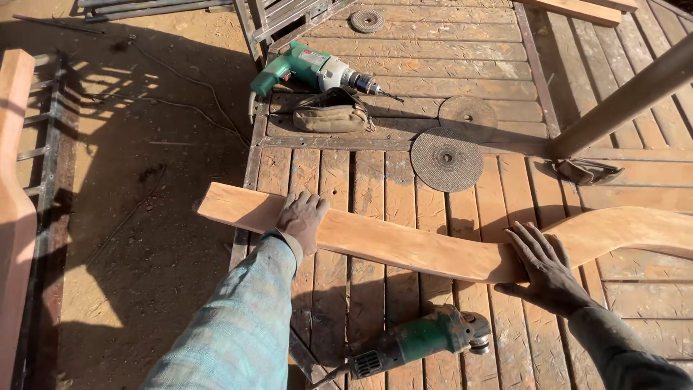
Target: Sanding the surface and edges of a curved wooden plank by hand using sandpaper.
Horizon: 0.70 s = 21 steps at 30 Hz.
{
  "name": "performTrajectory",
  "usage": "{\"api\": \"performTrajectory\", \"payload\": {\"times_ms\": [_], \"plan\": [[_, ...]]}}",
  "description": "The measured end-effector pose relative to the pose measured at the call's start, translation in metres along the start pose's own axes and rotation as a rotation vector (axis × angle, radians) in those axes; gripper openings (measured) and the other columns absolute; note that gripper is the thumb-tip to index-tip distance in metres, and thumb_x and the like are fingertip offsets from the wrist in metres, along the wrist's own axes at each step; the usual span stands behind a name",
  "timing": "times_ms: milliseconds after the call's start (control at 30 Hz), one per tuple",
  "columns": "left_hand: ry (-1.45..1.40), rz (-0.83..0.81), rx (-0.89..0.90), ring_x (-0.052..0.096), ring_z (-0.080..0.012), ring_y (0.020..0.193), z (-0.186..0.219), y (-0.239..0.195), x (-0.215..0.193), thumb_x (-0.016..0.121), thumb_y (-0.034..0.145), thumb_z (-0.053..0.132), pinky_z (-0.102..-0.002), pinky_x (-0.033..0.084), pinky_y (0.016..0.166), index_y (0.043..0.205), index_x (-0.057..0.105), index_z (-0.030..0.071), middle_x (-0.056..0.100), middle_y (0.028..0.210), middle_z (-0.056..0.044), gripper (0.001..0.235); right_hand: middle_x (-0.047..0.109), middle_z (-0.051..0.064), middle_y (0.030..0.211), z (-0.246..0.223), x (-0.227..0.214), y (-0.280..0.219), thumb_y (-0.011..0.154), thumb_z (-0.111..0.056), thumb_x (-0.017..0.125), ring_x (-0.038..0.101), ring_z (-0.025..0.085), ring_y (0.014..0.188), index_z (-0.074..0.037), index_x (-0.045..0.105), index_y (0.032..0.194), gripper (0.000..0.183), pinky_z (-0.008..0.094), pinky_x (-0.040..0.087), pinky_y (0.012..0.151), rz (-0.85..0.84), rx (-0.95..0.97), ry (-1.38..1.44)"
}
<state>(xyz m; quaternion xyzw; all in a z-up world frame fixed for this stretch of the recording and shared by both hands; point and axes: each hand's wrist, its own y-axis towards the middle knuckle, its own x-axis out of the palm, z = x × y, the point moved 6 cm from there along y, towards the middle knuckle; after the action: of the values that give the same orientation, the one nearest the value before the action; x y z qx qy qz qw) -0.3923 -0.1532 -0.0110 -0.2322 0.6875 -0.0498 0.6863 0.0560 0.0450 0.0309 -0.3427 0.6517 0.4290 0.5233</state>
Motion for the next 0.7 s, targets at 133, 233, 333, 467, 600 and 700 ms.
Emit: {"api": "performTrajectory", "payload": {"times_ms": [133,233,333,467,600,700], "plan": [[0.017,0.026,0.11,0.049,-0.0302,0.123,-0.007,0.0,-0.022,0.097,0.049,0.025,-0.05,0.043,0.104,0.141,0.043,0.013,0.052,0.137,-0.009,0.108,0.026,0.007,0.171,0.013,0.012,0.003,0.064,-0.071,0.075,0.019,0.03,0.159,-0.016,0.026,0.163,0.124,0.051,0.017,0.123,-0.037,0.049,0.006],[-0.061,-0.04,0.214,0.05,-0.0318,0.123,-0.001,-0.003,-0.02,0.101,0.043,0.023,-0.047,0.04,0.107,0.142,0.041,0.009,0.051,0.138,-0.012,0.116,0.023,0.008,0.172,0.011,0.017,-0.001,0.061,-0.069,0.081,0.016,0.03,0.16,-0.014,0.024,0.163,0.129,0.05,0.015,0.122,-0.092,0.087,0.033],[0.003,-0.033,0.156,0.057,-0.0326,0.119,-0.002,-0.003,-0.038,0.092,0.039,0.022,-0.052,0.035,0.108,0.116,0.04,0.026,0.054,0.14,-0.009,0.093,0.016,-0.006,0.174,0.018,0.025,0.003,0.052,-0.056,0.098,0.006,0.021,0.161,-0.034,0.025,0.163,0.134,0.056,0.006,0.127,-0.335,0.46,0.234],[-0.081,-0.234,0.253,0.056,-0.0361,0.123,-0.003,-0.008,-0.073,0.098,0.046,0.033,-0.049,0.041,0.104,0.124,0.039,0.023,0.052,0.14,-0.015,0.099,0.027,-0.002,0.17,-0.012,0.022,0.022,0.055,-0.037,0.098,0.018,0.023,0.159,-0.03,0.032,0.161,0.125,0.054,0.013,0.126,-0.304,0.432,0.246],[-0.224,-0.507,0.298,0.043,-0.0488,0.142,-0.018,0.026,-0.059,0.1,0.048,0.045,-0.062,0.031,0.115,0.145,0.033,0.015,0.037,0.16,-0.025,0.122,0.044,0.001,0.162,-0.069,-0.024,0.081,0.068,-0.057,0.086,0.035,0.026,0.152,-0.028,0.046,0.154,0.099,0.05,0.027,0.124,-0.275,0.394,0.171],[-0.337,-0.677,0.279,0.039,-0.0523,0.145,-0.028,0.035,-0.068,0.098,0.047,0.048,-0.066,0.026,0.117,0.16,0.023,0.011,0.034,0.163,-0.028,0.141,0.049,0.007,0.156,-0.105,-0.053,0.119,0.058,-0.072,0.088,0.041,0.032,0.149,-0.031,0.047,0.152,0.11,0.05,0.034,0.121,-0.364,0.372,-0.016]]}}
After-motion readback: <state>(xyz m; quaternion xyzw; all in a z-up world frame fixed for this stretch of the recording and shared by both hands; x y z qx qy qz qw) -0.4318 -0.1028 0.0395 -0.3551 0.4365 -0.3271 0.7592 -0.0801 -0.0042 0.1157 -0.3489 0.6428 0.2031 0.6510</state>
